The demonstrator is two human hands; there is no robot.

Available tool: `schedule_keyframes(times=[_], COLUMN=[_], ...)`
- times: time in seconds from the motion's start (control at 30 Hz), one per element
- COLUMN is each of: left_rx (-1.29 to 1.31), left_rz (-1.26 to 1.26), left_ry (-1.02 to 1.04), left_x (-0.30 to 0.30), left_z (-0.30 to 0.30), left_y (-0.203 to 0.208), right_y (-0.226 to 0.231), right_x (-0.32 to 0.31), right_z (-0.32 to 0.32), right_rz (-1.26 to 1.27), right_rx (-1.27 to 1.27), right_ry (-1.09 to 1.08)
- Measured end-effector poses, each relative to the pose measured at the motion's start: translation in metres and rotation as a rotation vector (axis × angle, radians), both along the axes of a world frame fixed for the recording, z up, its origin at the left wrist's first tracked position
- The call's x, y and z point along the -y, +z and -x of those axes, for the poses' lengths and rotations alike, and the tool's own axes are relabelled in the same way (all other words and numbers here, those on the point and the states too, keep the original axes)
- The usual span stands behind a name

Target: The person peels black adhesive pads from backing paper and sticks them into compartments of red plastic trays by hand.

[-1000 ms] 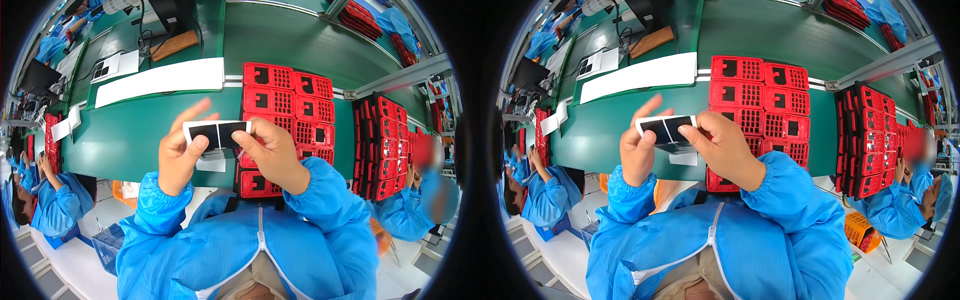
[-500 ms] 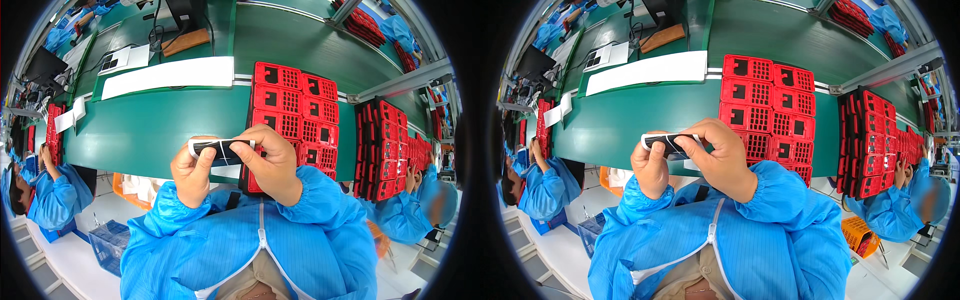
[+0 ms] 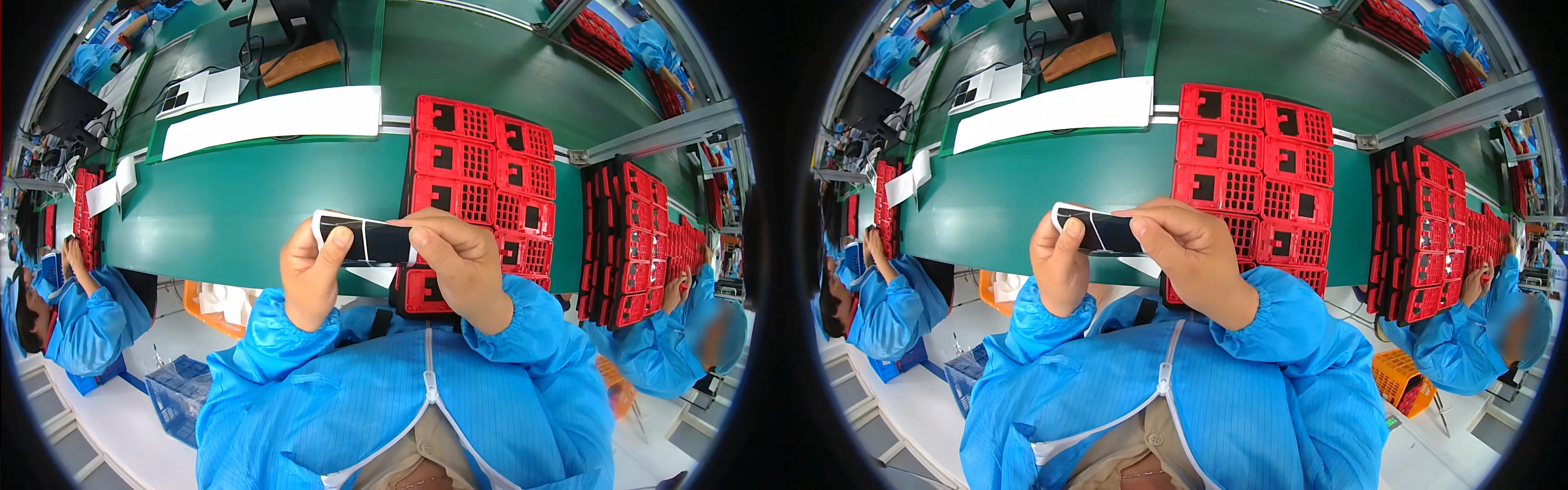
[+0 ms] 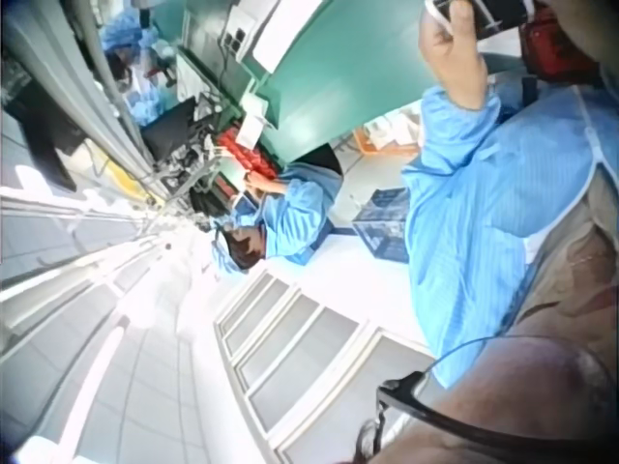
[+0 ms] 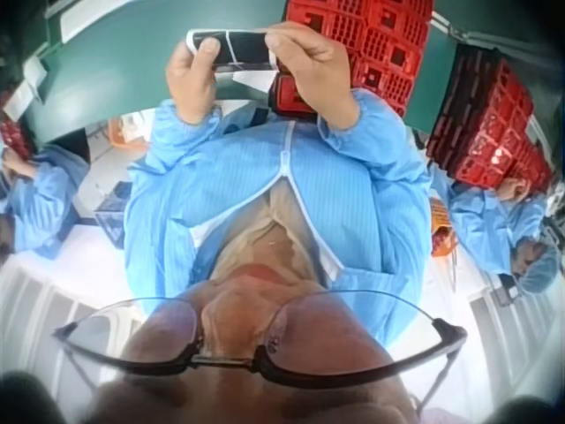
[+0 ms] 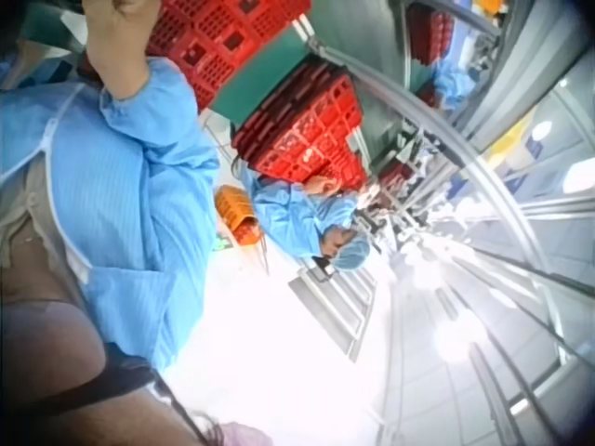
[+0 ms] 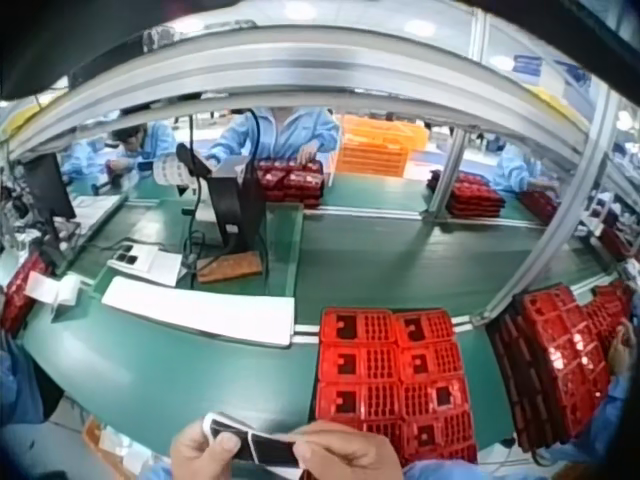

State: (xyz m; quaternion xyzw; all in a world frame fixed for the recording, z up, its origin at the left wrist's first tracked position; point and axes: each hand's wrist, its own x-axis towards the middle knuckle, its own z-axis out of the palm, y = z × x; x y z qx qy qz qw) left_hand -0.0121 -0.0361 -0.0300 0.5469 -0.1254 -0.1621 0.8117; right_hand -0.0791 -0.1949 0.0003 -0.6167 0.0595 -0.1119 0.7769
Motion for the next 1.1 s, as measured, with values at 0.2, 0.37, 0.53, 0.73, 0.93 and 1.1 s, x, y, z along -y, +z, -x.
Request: schedule_keyframes(times=[0.2, 0.37, 0.53, 0.73, 0.93, 1.1], left_rx=[-0.057, -0.096, 0.095, 0.356, 0.418, 0.478], left_rz=[-0.074, -0.115, -0.014, -0.086, -0.144, -0.319], left_ry=[-0.303, -0.353, -0.453, -0.429, -0.376, -0.12], left_x=[-0.008, -0.014, -0.019, -0.025, -0.026, -0.015], left_z=[-0.025, -0.029, -0.037, -0.037, -0.031, -0.017], left_y=[0.01, 0.006, -0.001, 0.005, 0.012, 0.027], right_y=[-0.01, -0.008, -0.013, -0.009, -0.009, -0.006], right_x=[0.006, 0.004, 0.007, 0.009, 0.005, 0.001], right_z=[-0.003, -0.003, -0.002, 0.0, -0.003, -0.002], right_rz=[-0.205, -0.157, -0.269, -0.374, -0.326, 0.505], right_rx=[-0.036, -0.104, -0.197, -0.385, -0.411, 0.159], right_ry=[0.154, 0.168, 0.246, 0.274, 0.276, -0.098])
